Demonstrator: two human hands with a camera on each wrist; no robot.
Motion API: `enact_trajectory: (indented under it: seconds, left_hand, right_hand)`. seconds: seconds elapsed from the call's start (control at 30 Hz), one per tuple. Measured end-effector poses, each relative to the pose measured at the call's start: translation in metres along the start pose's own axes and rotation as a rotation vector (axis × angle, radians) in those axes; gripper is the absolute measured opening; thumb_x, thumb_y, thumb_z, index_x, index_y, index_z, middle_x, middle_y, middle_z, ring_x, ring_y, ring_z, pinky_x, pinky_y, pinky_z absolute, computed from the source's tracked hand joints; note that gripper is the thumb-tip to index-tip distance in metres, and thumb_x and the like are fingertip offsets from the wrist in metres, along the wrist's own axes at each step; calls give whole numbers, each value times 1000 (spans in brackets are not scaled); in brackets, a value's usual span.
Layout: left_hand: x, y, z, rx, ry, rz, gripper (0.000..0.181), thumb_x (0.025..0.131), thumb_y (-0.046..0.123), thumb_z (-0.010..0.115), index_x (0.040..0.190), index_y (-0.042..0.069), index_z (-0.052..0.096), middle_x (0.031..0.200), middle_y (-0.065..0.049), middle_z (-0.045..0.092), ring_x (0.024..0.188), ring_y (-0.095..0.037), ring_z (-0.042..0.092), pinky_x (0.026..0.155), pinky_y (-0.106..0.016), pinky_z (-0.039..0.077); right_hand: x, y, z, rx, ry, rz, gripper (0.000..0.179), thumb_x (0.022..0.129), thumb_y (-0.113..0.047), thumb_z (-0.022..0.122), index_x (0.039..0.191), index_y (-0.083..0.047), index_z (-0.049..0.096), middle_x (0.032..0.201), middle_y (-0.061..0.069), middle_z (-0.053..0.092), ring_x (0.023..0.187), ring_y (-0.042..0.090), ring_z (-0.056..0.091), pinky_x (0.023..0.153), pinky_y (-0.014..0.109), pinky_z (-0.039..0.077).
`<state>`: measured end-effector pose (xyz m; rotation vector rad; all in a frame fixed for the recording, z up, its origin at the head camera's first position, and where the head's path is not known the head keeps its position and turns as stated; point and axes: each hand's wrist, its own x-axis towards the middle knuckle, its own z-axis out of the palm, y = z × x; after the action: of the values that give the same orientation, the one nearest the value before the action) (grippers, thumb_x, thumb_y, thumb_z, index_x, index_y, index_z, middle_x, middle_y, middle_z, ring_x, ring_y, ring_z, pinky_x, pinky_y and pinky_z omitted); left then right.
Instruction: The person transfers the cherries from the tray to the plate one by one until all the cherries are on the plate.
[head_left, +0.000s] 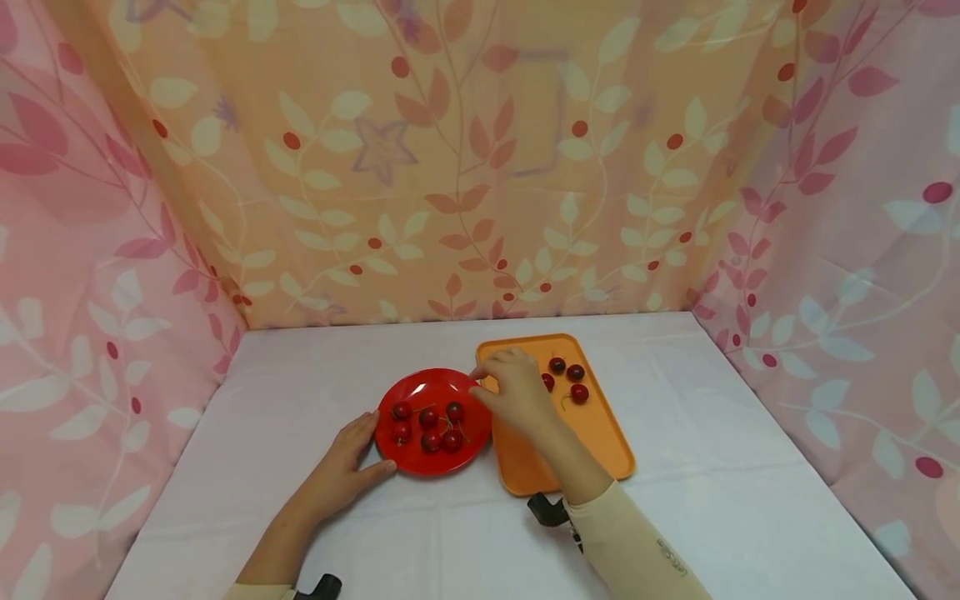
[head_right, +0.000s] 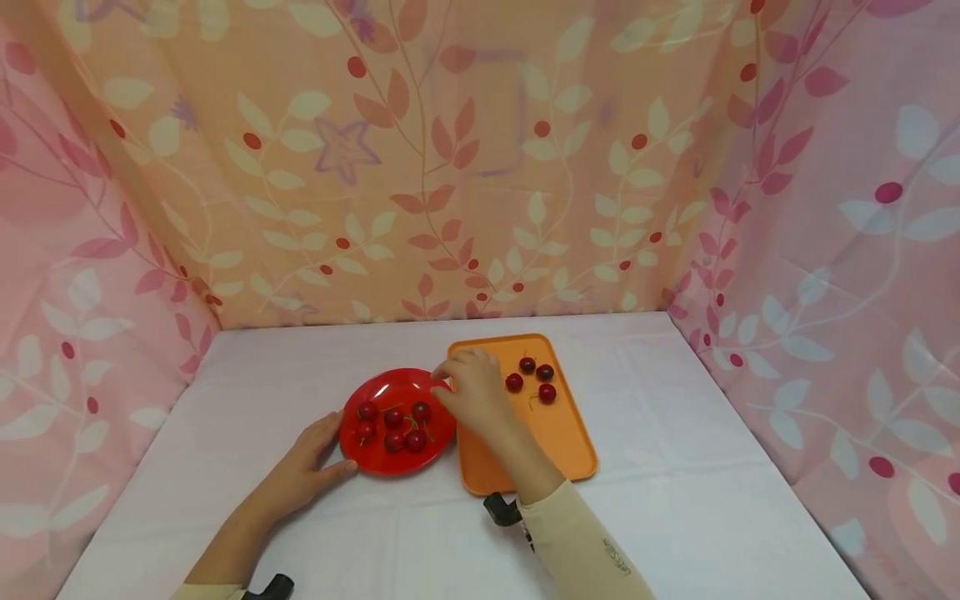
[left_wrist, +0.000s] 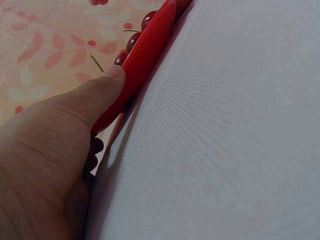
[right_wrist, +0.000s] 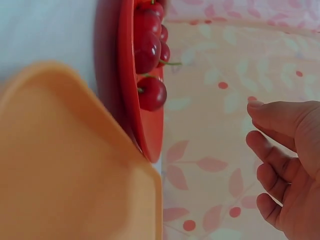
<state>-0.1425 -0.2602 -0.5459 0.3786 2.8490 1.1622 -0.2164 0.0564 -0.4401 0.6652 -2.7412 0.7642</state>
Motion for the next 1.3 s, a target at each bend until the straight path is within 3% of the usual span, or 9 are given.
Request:
enact_trajectory:
  seconds: [0.33, 0.6, 0.83, 1.07, 1.3]
  left_hand:
    - [0, 0, 1, 10, 0, 6, 98, 89, 56, 73, 164, 14, 26, 167, -14, 29, 154, -38, 21, 117, -66, 30]
    - [0, -1, 1, 11, 8, 8, 98, 89, 58, 72, 164, 14, 25, 168, -13, 28, 155, -36, 21, 119, -65, 29]
    - [0, -2, 1, 7, 7, 4, 98, 89, 58, 72, 164, 14, 26, 168, -13, 28, 155, -36, 20, 119, -65, 27]
    - [-1, -4, 2, 3, -3, 1, 99, 89, 58, 73, 164, 14, 26, 167, -14, 28, 155, -37, 21, 119, -65, 28]
    - [0, -2, 2, 2, 15, 28, 97, 89, 56, 73, 163, 12, 27, 166, -16, 30, 154, -39, 22, 119, -66, 27]
  right_hand:
    - [-13, 22, -15, -66, 48, -11, 15, 87, -28, 84, 100, -24, 78, 103, -5, 72, 107, 21, 56, 104, 52, 40]
    - [-26, 38, -25, -89, 66, -3, 18, 85, -26, 86, 101, -20, 79, 102, -4, 71, 103, 21, 54, 93, 45, 41]
    - [-35, 60, -21, -80, 110, 7, 19, 83, -22, 88, 99, -18, 79, 96, 0, 73, 92, 21, 52, 90, 42, 40]
    - [-41, 78, -13, -90, 93, 91, 22, 82, -22, 88, 101, -16, 79, 99, 2, 74, 99, 25, 57, 94, 46, 42]
    - [-42, 91, -19, -87, 79, 173, 23, 82, -24, 88, 102, -15, 80, 102, 4, 75, 104, 30, 59, 95, 51, 42]
